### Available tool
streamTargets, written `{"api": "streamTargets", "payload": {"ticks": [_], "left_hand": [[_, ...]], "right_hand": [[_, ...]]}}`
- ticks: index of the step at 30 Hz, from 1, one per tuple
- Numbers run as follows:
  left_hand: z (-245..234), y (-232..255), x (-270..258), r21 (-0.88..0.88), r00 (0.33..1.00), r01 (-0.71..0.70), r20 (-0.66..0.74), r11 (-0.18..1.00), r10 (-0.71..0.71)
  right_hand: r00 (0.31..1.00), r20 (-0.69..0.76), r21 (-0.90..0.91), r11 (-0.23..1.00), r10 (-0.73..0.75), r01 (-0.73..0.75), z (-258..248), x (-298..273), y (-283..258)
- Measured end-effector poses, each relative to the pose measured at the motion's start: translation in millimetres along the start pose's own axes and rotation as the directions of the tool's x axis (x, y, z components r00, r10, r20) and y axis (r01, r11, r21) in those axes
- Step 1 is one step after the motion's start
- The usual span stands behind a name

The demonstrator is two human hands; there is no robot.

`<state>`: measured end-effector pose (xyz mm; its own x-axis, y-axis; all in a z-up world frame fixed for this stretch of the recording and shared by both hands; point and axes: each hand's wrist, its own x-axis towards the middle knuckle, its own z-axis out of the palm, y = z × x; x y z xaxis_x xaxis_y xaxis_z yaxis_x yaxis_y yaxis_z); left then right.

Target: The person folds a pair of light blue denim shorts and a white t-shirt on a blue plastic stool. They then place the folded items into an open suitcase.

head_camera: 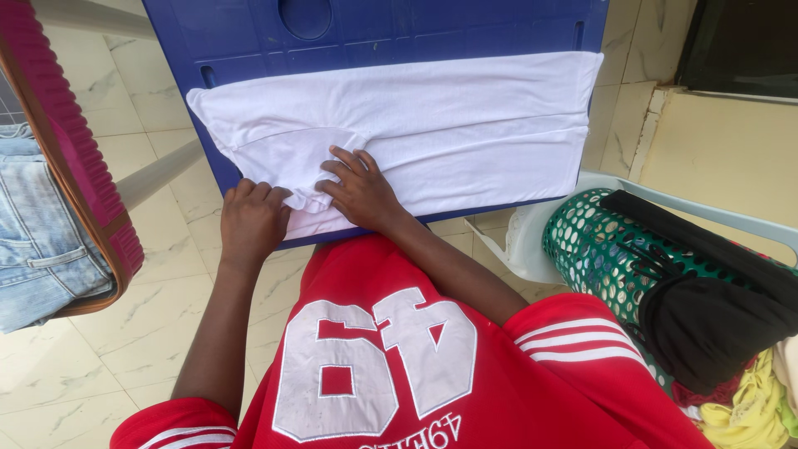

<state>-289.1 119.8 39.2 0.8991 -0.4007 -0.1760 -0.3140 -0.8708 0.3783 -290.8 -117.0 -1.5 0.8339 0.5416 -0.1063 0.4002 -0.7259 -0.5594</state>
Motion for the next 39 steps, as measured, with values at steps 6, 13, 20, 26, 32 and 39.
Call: {"api": "streamTargets", "payload": {"ticks": [6,13,20,26,32,39], "left_hand": [[-8,-4,-7,-0.361,0.994,0.086,-0.034,0.928,-0.105],[-1,-37,39,-0.918,0.866,0.309,0.164,0.248,-0.473],[16,-69,96,-0.77,0.75,0.515,0.191,0.376,-0.634],[27,-83,89,-0.798,0.727,0.489,0.148,0.353,-0.671],[30,-72,76,-0.578,0.791,0.448,-0.099,0.682,-0.603],[21,-64,97,-0.36,0.818,0.287,-0.39,0.888,-0.423]], "right_hand": [[0.989,-0.142,0.301,0.954,0.05,-0.005,-23,-6,19],[0.875,0.068,0.931,0.286,0.479,-0.229,-8,25,59],[0.731,0.195,0.867,0.234,0.654,-0.44,-23,80,66],[0.698,0.143,0.833,0.295,0.701,-0.467,-36,92,70],[0.705,-0.025,0.632,0.558,0.709,-0.538,-24,78,73],[0.697,-0.006,0.667,0.523,0.717,-0.531,-32,99,73]]}}
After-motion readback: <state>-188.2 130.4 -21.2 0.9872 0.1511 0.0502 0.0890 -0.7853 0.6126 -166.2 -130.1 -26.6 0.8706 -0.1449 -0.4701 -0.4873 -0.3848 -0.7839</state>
